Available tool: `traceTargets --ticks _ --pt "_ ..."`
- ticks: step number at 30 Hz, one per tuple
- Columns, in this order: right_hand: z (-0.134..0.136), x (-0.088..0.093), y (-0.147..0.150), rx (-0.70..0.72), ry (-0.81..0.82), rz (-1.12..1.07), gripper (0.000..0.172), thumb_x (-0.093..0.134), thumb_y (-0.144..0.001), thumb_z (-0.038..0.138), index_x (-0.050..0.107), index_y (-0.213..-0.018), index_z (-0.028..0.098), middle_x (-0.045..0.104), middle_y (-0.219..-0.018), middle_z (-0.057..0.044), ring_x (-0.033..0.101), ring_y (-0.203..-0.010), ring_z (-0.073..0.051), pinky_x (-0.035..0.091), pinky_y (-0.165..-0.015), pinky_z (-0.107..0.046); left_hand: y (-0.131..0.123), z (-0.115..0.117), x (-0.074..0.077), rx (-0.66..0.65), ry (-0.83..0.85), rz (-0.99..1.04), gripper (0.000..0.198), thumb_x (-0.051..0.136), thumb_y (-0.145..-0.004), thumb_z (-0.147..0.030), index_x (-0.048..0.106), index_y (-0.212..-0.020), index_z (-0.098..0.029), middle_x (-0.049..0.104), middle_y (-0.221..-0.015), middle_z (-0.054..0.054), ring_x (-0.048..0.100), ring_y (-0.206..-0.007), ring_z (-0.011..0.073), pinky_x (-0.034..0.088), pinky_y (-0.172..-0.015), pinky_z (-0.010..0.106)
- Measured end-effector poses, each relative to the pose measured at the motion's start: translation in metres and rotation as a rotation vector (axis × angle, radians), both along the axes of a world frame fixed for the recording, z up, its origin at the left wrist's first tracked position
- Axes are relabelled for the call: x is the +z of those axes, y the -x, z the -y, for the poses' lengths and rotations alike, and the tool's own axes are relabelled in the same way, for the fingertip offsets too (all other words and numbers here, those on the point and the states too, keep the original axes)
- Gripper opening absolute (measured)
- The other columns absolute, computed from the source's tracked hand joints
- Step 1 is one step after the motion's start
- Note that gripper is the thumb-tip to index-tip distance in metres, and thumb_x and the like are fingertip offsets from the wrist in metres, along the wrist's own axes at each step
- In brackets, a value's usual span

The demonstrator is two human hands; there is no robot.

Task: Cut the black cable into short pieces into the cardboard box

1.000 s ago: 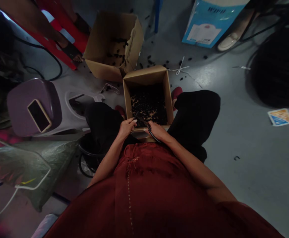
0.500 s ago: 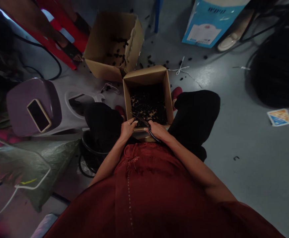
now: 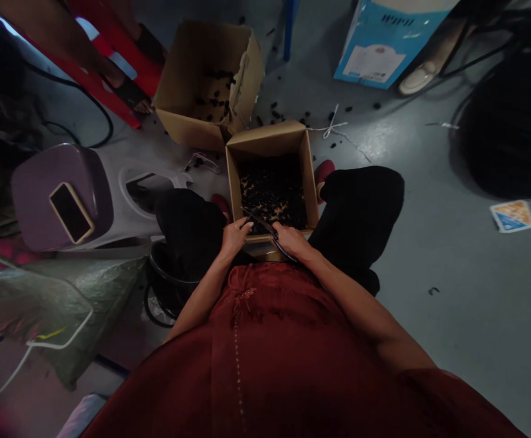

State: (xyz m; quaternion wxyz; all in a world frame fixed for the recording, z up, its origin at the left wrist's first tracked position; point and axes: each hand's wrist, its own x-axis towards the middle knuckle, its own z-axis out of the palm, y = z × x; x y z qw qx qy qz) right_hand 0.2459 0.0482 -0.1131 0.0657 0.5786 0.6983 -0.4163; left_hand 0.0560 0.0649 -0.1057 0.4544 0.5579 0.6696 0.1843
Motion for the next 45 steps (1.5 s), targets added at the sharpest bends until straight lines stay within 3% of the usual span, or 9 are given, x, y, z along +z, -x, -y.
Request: traceTargets --ticks 4,9,14,28,45 --pt "0.001 0.003 0.001 0.011 -0.009 0.037 0.027 0.044 -0.085 0.035 0.050 -0.108 0.021 0.067 -0.089 -0.008 0.061 -0.072 -0.020 0.031 -0.057 -0.024 -0.001 -0.002 -0.001 0.064 0.116 0.092 0.022 0.050 -0.082 -0.032 0.063 -0.080 -0.015 0.055 -0.060 -0.001 0.043 -0.050 0.0084 0.029 -0.050 0.019" --pt "0.003 0.004 0.002 0.002 -0.001 0.047 0.026 0.043 -0.086 0.033 0.051 -0.108 0.021 0.067 -0.090 -0.008 0.061 -0.073 -0.020 0.032 -0.058 -0.024 -0.001 -0.004 0.001 0.143 0.305 0.374 0.025 0.044 -0.085 -0.033 0.053 -0.071 -0.014 0.052 -0.061 -0.001 0.041 -0.043 0.0052 0.031 -0.043 0.018" --pt "0.004 0.001 0.001 0.014 -0.058 0.012 0.025 0.044 -0.086 0.034 0.050 -0.106 0.021 0.065 -0.096 -0.008 0.060 -0.082 -0.020 0.035 -0.064 -0.025 0.002 -0.005 0.002 0.216 0.405 0.573 0.026 0.050 -0.082 -0.036 0.050 -0.069 -0.014 0.054 -0.065 0.000 0.044 -0.045 0.0051 0.034 -0.042 0.018" --pt "-0.004 -0.005 -0.001 0.017 0.018 -0.042 0.042 0.046 -0.085 0.046 0.045 -0.116 0.018 0.059 -0.111 -0.012 0.058 -0.094 -0.024 0.039 -0.069 -0.027 -0.004 0.000 -0.005 0.109 0.229 0.262 0.024 0.049 -0.080 -0.031 0.056 -0.066 -0.013 0.051 -0.054 -0.002 0.041 -0.042 0.0055 0.030 -0.042 0.018" --pt "-0.001 0.006 0.000 0.053 0.009 0.039 0.027 0.044 -0.087 0.035 0.049 -0.109 0.021 0.067 -0.094 -0.009 0.062 -0.080 -0.021 0.035 -0.063 -0.024 -0.003 0.000 -0.007 0.074 0.235 0.251 0.026 0.047 -0.080 -0.034 0.056 -0.065 -0.014 0.051 -0.054 -0.002 0.041 -0.043 0.0060 0.030 -0.043 0.018"
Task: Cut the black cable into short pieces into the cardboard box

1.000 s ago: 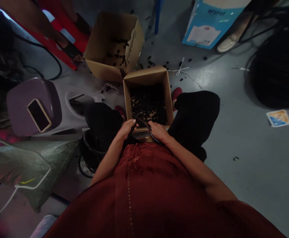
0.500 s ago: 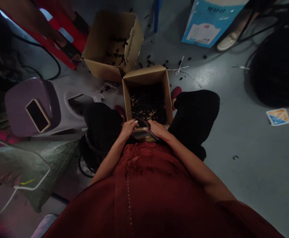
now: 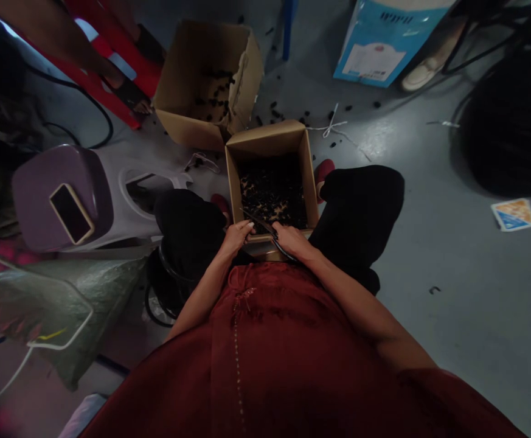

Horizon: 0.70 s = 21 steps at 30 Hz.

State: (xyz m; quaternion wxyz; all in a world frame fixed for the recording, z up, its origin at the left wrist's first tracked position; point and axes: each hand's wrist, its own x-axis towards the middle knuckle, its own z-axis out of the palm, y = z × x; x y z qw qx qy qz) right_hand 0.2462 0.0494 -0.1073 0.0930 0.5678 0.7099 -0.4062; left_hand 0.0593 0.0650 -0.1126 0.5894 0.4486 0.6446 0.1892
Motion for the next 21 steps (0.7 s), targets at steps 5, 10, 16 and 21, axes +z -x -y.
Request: traceTargets --ticks 5,10,16,21 --pt "0.001 0.000 0.001 -0.028 0.022 0.044 0.028 0.043 -0.087 0.037 0.050 -0.109 0.022 0.068 -0.091 -0.009 0.062 -0.075 -0.021 0.036 -0.061 -0.025 -0.001 0.000 0.001 0.016 0.005 -0.005 0.026 0.047 -0.081 -0.032 0.057 -0.066 -0.014 0.049 -0.052 -0.002 0.041 -0.043 0.0062 0.029 -0.043 0.018" --pt "0.001 -0.006 0.002 -0.056 0.009 0.053 0.028 0.043 -0.086 0.038 0.053 -0.108 0.023 0.068 -0.086 -0.008 0.062 -0.072 -0.021 0.034 -0.057 -0.024 -0.002 0.000 0.004 0.032 0.037 0.021 0.030 0.046 -0.083 -0.034 0.057 -0.063 -0.014 0.046 -0.046 -0.003 0.042 -0.041 0.0066 0.031 -0.043 0.018" --pt "-0.004 -0.021 0.001 -0.252 -0.022 -0.055 0.026 0.048 -0.083 0.038 0.056 -0.101 0.022 0.067 -0.084 -0.005 0.062 -0.076 -0.019 0.038 -0.063 -0.023 -0.002 -0.002 0.005 0.136 0.151 0.207 0.022 0.054 -0.079 -0.035 0.059 -0.075 -0.013 0.053 -0.058 -0.002 0.042 -0.040 0.0039 0.030 -0.039 0.017" --pt "-0.008 -0.024 -0.002 -0.411 0.013 -0.196 0.025 0.048 -0.083 0.038 0.057 -0.098 0.019 0.065 -0.081 -0.003 0.059 -0.070 -0.016 0.041 -0.063 -0.023 -0.003 -0.002 0.004 0.148 0.203 0.309 0.020 0.061 -0.074 -0.029 0.060 -0.087 -0.014 0.052 -0.061 -0.004 0.042 -0.040 0.0026 0.027 -0.037 0.016"
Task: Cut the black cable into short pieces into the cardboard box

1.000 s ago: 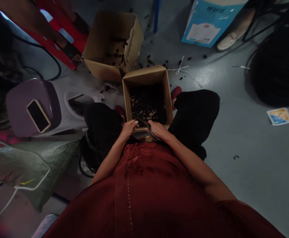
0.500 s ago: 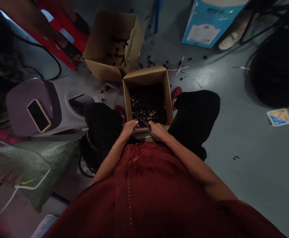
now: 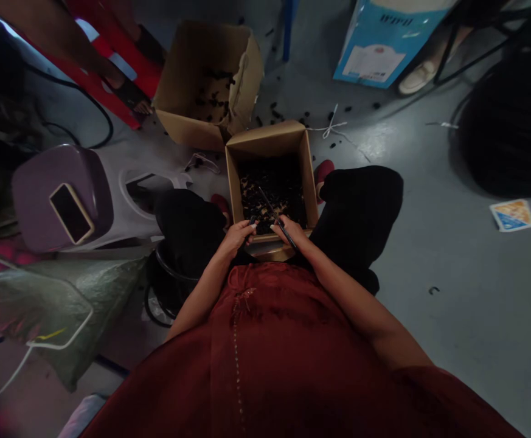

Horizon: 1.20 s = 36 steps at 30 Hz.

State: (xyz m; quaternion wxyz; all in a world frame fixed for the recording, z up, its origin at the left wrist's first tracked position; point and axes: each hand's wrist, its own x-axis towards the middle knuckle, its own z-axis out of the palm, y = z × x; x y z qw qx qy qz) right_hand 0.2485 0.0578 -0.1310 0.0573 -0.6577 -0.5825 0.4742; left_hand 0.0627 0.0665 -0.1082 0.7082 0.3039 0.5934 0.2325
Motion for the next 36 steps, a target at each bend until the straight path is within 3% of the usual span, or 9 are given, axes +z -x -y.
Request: traceTargets --ticks 4,8,12,25,36 --pt "0.000 -0.002 0.000 -0.006 0.032 -0.046 0.028 0.049 -0.082 0.039 0.055 -0.101 0.019 0.063 -0.076 -0.002 0.058 -0.066 -0.015 0.041 -0.061 -0.023 -0.001 0.000 0.003 0.004 -0.009 0.040 0.026 0.059 -0.076 -0.030 0.058 -0.097 -0.013 0.051 -0.061 -0.005 0.041 -0.040 0.0027 0.028 -0.037 0.016" --pt "-0.001 -0.006 0.002 -0.009 0.047 -0.060 0.029 0.049 -0.082 0.039 0.055 -0.101 0.019 0.063 -0.074 -0.002 0.058 -0.066 -0.015 0.042 -0.061 -0.023 -0.001 0.001 0.009 0.008 -0.029 0.057 0.049 0.058 -0.078 -0.029 0.047 -0.123 -0.014 0.052 -0.062 -0.005 0.042 -0.041 0.0035 0.029 -0.038 0.017" --pt "-0.002 -0.010 0.002 -0.018 0.041 -0.060 0.030 0.048 -0.082 0.041 0.055 -0.102 0.019 0.063 -0.073 -0.002 0.059 -0.067 -0.017 0.043 -0.061 -0.025 -0.001 0.001 0.014 -0.032 -0.012 0.103 0.059 0.059 -0.077 -0.030 0.041 -0.132 -0.018 0.053 -0.066 -0.005 0.043 -0.043 0.0030 0.029 -0.041 0.016" --pt "-0.007 -0.014 0.001 0.012 0.070 -0.041 0.031 0.049 -0.083 0.041 0.055 -0.103 0.019 0.064 -0.074 -0.003 0.059 -0.066 -0.016 0.042 -0.061 -0.024 -0.004 0.004 0.037 -0.148 -0.113 0.260 0.054 0.061 -0.077 -0.038 0.049 -0.126 -0.020 0.054 -0.077 -0.001 0.043 -0.052 0.0031 0.030 -0.048 0.017" --pt "-0.008 -0.011 0.002 0.037 0.036 -0.038 0.030 0.050 -0.082 0.040 0.056 -0.102 0.019 0.065 -0.081 -0.004 0.060 -0.071 -0.017 0.042 -0.063 -0.023 -0.006 0.002 0.037 -0.042 -0.090 0.295 0.044 0.057 -0.080 -0.045 0.051 -0.114 -0.018 0.046 -0.064 -0.005 0.038 -0.044 0.0029 0.025 -0.041 0.017"
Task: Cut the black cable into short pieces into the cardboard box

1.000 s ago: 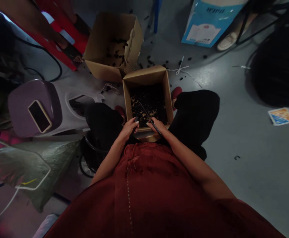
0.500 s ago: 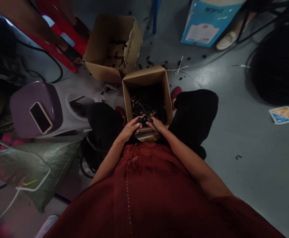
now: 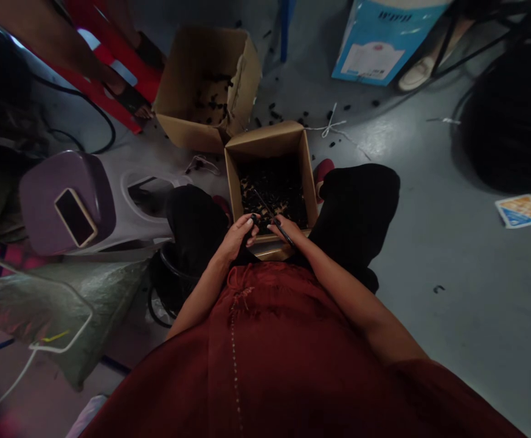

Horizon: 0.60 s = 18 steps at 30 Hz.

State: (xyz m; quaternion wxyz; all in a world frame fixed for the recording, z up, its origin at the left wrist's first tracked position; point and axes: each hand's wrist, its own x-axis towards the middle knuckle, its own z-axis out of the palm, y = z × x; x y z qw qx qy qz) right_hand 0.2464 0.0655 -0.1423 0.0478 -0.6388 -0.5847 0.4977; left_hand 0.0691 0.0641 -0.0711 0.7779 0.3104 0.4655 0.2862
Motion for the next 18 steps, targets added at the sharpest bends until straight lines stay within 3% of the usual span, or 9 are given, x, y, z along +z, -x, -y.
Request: traceTargets --ticks 8,14,18 --pt "-0.003 0.003 0.004 -0.024 0.000 -0.021 0.028 0.050 -0.082 0.039 0.055 -0.099 0.017 0.065 -0.080 -0.004 0.059 -0.070 -0.016 0.043 -0.063 -0.023 0.002 0.000 -0.002 0.086 0.031 -0.035 0.037 0.059 -0.077 -0.040 0.054 -0.104 -0.015 0.048 -0.066 -0.004 0.039 -0.044 0.0027 0.024 -0.040 0.017" --pt "-0.004 0.006 0.012 -0.234 0.077 -0.177 0.028 0.052 -0.081 0.033 0.051 -0.105 0.018 0.064 -0.077 -0.001 0.055 -0.057 -0.011 0.043 -0.052 -0.020 0.007 0.002 -0.010 0.097 0.056 -0.029 0.030 0.055 -0.077 -0.032 0.055 -0.100 -0.014 0.052 -0.067 -0.003 0.042 -0.044 0.0041 0.027 -0.039 0.018" --pt "-0.003 0.010 0.018 -0.379 0.103 -0.293 0.025 0.053 -0.080 0.029 0.048 -0.102 0.020 0.060 -0.072 0.001 0.049 -0.049 -0.008 0.040 -0.044 -0.018 0.012 0.004 -0.011 0.143 0.073 -0.080 0.037 0.057 -0.071 -0.020 0.053 -0.107 -0.014 0.054 -0.069 -0.003 0.043 -0.044 0.0031 0.027 -0.041 0.017"
